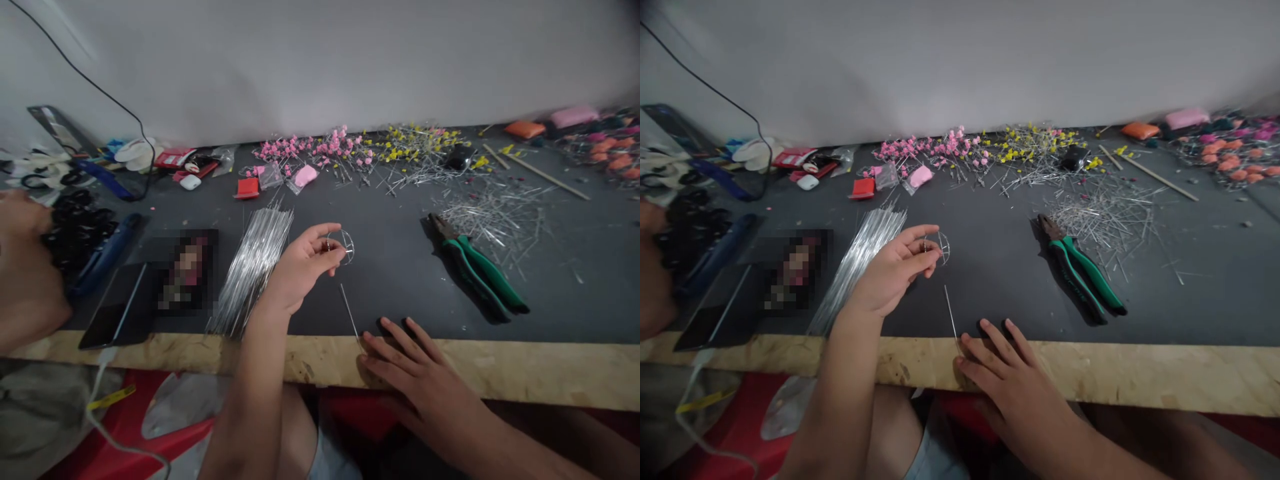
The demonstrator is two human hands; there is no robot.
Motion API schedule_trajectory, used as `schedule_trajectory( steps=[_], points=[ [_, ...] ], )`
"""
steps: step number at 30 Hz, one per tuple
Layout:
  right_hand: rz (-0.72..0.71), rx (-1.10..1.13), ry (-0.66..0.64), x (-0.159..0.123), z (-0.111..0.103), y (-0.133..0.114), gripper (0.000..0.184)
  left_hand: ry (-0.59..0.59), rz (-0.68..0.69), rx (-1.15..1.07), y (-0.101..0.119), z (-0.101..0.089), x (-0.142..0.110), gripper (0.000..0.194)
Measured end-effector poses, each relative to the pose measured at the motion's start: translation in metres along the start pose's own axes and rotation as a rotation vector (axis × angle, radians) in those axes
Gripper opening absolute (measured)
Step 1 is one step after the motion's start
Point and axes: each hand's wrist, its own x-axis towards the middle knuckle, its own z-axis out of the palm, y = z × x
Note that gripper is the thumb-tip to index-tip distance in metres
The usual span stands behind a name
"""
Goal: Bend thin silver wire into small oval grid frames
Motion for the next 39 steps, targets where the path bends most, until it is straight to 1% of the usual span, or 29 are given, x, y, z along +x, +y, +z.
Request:
schedule_trajectory(
  steps=[6, 14, 17, 20, 21, 22, 25, 26, 28, 30, 33, 35, 39],
  points=[
    [0.044, 0.084, 0.163, 0.001, 0.005, -0.001, 0.033, -0.002, 0.002, -0.068, 0.000, 0.004, 0.002, 0.040],
    [0.003, 0.174, 0.284, 0.000, 0.010, -0.001, 0.020, 0.010, 0.010, -0.095, -0.003, 0.006, 0.005, 0.039],
    [-0.012, 0.277, 0.358, -0.001, 0.010, 0.001, 0.017, 0.007, -0.007, -0.063, -0.002, 0.004, 0.005, 0.040],
    [-0.005, 0.495, 0.477, -0.002, -0.001, 0.005, 0.017, -0.004, -0.005, -0.046, -0.002, 0.006, 0.005, 0.040],
    [0.047, 0.589, 0.514, -0.001, -0.008, 0.007, 0.017, -0.005, -0.001, -0.048, -0.002, 0.007, 0.005, 0.040],
    [0.135, 0.686, 0.568, 0.001, -0.016, 0.009, 0.015, -0.005, 0.004, -0.054, -0.003, 0.009, 0.004, 0.039],
    [0.486, 0.901, 0.685, 0.011, -0.042, 0.020, 0.009, -0.051, -0.006, -0.059, -0.006, 0.018, 0.002, 0.033],
    [0.556, 0.964, 0.732, 0.016, -0.048, 0.025, 0.006, -0.088, -0.026, -0.052, -0.007, 0.022, 0.000, 0.032],
    [0.609, 1.090, 0.731, 0.027, -0.056, 0.035, 0.001, -0.177, -0.081, -0.036, -0.009, 0.029, -0.003, 0.033],
    [0.624, 1.208, 0.754, 0.037, -0.058, 0.045, 0.005, -0.260, -0.128, -0.040, -0.010, 0.036, -0.006, 0.033],
    [0.642, 1.277, 0.728, 0.048, -0.058, 0.054, 0.010, -0.359, -0.173, -0.069, -0.011, 0.045, -0.010, 0.033],
    [0.646, 1.283, 0.720, 0.055, -0.059, 0.057, 0.012, -0.393, -0.193, -0.085, -0.011, 0.049, -0.011, 0.033],
    [0.668, 1.268, 0.721, 0.065, -0.064, 0.055, 0.015, -0.407, -0.216, -0.088, -0.012, 0.055, -0.011, 0.030]
  ],
)
